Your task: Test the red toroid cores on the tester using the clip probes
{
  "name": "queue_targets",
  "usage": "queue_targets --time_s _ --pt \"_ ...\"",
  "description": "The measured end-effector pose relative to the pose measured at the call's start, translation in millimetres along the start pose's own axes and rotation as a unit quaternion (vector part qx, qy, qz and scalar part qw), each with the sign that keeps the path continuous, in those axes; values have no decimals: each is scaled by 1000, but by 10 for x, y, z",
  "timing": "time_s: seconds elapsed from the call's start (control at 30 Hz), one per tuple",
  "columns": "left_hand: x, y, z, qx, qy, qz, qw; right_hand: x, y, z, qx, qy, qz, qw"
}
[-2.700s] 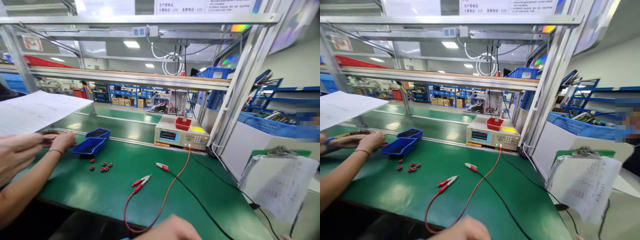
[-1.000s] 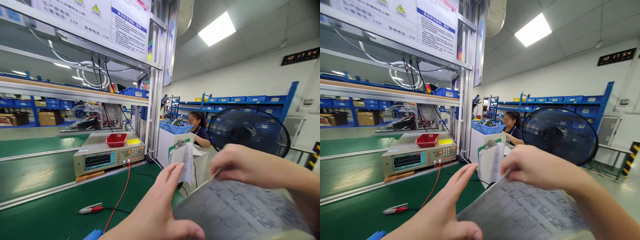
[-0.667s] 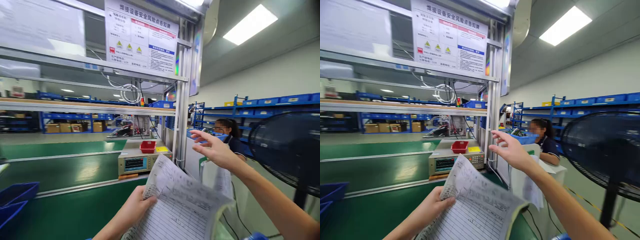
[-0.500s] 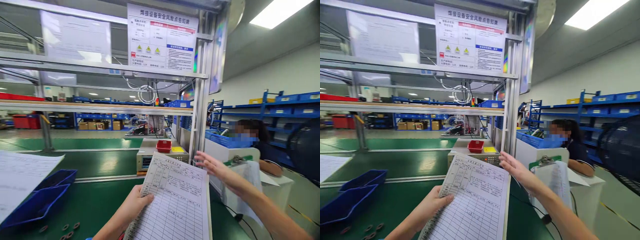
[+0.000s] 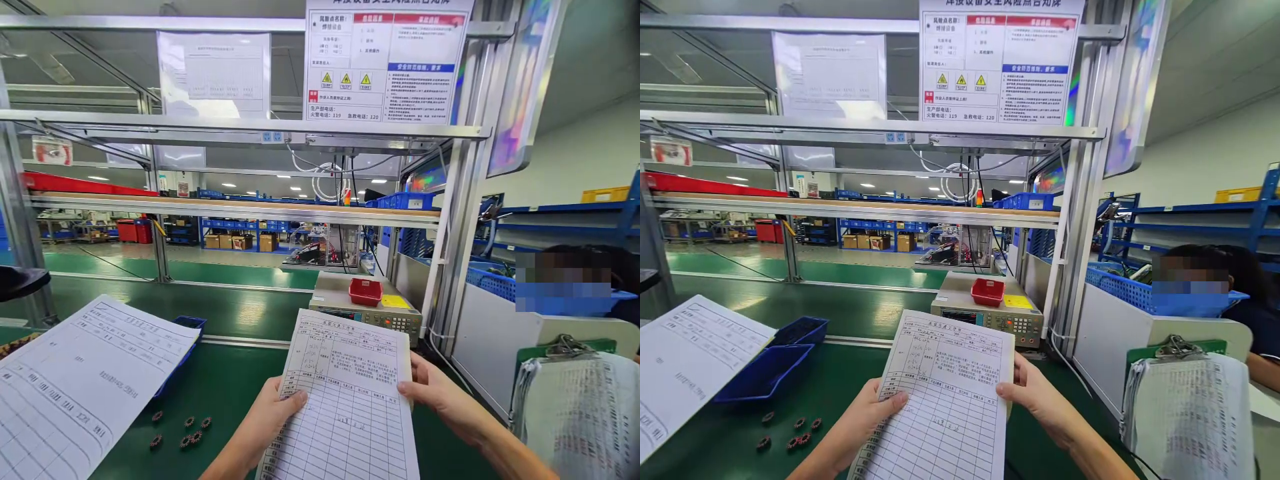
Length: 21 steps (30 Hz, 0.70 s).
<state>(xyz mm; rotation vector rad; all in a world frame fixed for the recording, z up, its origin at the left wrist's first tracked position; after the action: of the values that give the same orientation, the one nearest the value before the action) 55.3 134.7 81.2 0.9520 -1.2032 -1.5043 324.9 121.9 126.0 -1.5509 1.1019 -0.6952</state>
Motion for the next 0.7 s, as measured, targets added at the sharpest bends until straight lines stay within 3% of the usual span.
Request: queue_targets --time_s 0.27,0.5,0.6,0.7 --pt "-27 -25 62 29 -5 -38 999 -134 127 -40 12 3 -42 999" --pt "-68 -60 185 34 60 -21 997 -231 338 -270 -39 -8 -107 994" --pt "-208 -33 269 30 93 -39 994 -321 432 -343 -39 -28 -95 994" --pt "-459 4 369 28 111 -55 992 -531 473 -276 -44 -26 -57 997"
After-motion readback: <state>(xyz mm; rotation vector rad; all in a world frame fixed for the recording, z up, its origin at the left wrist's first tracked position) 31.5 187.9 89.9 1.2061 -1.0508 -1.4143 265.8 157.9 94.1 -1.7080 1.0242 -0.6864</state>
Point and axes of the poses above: each hand's wrist, its own x-axis away from the middle knuckle, its own z-axis out of the back of the hand, y = z × x, the point moved 4 cm from there along -x, towards the middle knuckle, and after that the axes turned 14 degrees about -x, right-handed, at the moved point
